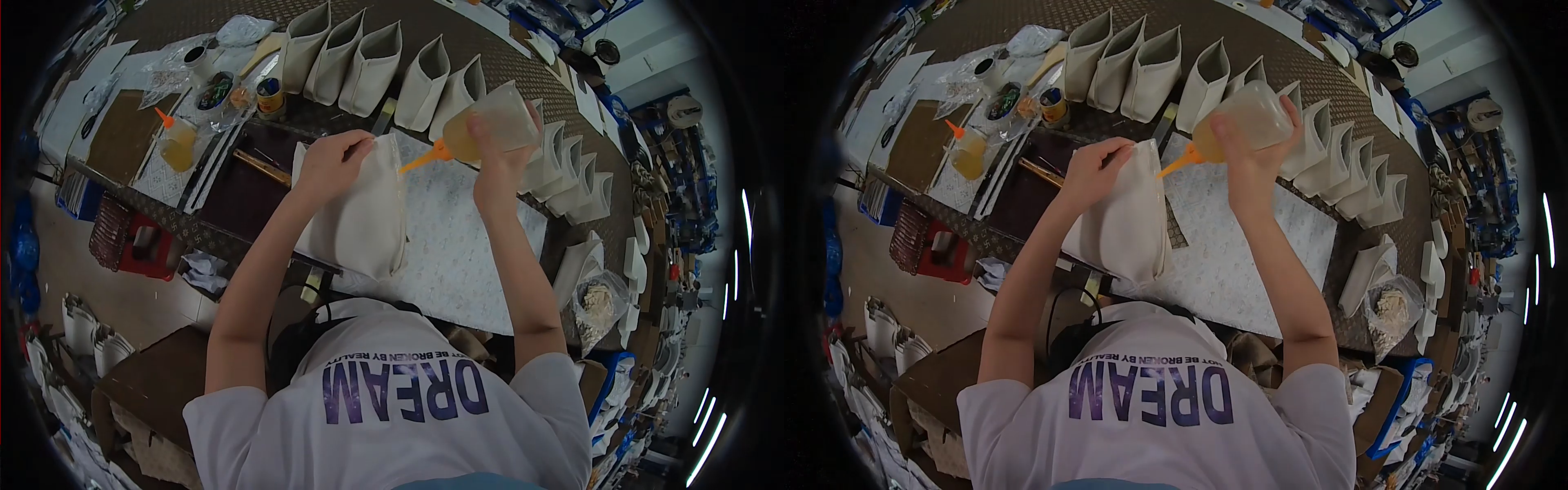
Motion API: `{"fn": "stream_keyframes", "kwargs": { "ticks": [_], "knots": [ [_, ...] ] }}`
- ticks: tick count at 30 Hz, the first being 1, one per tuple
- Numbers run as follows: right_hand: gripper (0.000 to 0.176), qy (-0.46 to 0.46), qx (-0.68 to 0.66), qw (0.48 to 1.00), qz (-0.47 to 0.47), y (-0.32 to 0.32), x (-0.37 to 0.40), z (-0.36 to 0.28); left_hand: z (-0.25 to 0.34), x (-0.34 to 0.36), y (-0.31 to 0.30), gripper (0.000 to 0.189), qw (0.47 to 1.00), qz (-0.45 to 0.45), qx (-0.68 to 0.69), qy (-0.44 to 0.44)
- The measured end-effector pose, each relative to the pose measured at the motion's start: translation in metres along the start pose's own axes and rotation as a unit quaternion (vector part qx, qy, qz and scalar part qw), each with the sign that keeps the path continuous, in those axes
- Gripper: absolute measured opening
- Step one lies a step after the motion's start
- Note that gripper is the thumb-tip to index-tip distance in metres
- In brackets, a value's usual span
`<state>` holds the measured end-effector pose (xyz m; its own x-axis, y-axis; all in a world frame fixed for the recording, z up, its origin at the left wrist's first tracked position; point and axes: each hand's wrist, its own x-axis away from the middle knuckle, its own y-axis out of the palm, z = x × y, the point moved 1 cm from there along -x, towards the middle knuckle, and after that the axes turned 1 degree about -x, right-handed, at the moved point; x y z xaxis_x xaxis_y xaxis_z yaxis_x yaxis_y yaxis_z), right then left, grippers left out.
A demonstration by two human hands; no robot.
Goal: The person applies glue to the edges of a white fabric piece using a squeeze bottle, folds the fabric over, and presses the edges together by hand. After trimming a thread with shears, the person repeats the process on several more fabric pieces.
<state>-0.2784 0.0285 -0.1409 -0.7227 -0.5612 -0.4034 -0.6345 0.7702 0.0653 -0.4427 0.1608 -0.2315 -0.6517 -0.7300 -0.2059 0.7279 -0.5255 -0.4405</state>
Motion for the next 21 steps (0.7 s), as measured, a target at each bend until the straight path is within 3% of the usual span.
{"fn": "stream_keyframes", "kwargs": {
  "ticks": [2, 11, 21],
  "knots": [
    [0.081, -0.040, 0.044, 0.998, 0.007, 0.003, -0.001, 0.004, -0.002, -0.002, 0.000, 0.021, 1.000, 0.009, 0.000, -0.003],
    [0.083, 0.002, 0.051, 0.998, -0.048, -0.002, 0.024, 0.004, -0.003, -0.006, -0.004, 0.021, 1.000, 0.015, 0.003, -0.008],
    [0.088, -0.064, 0.119, 0.989, -0.052, -0.011, 0.059, 0.000, -0.022, -0.012, -0.004, 0.024, 0.999, 0.023, 0.011, -0.022]
  ]
}}
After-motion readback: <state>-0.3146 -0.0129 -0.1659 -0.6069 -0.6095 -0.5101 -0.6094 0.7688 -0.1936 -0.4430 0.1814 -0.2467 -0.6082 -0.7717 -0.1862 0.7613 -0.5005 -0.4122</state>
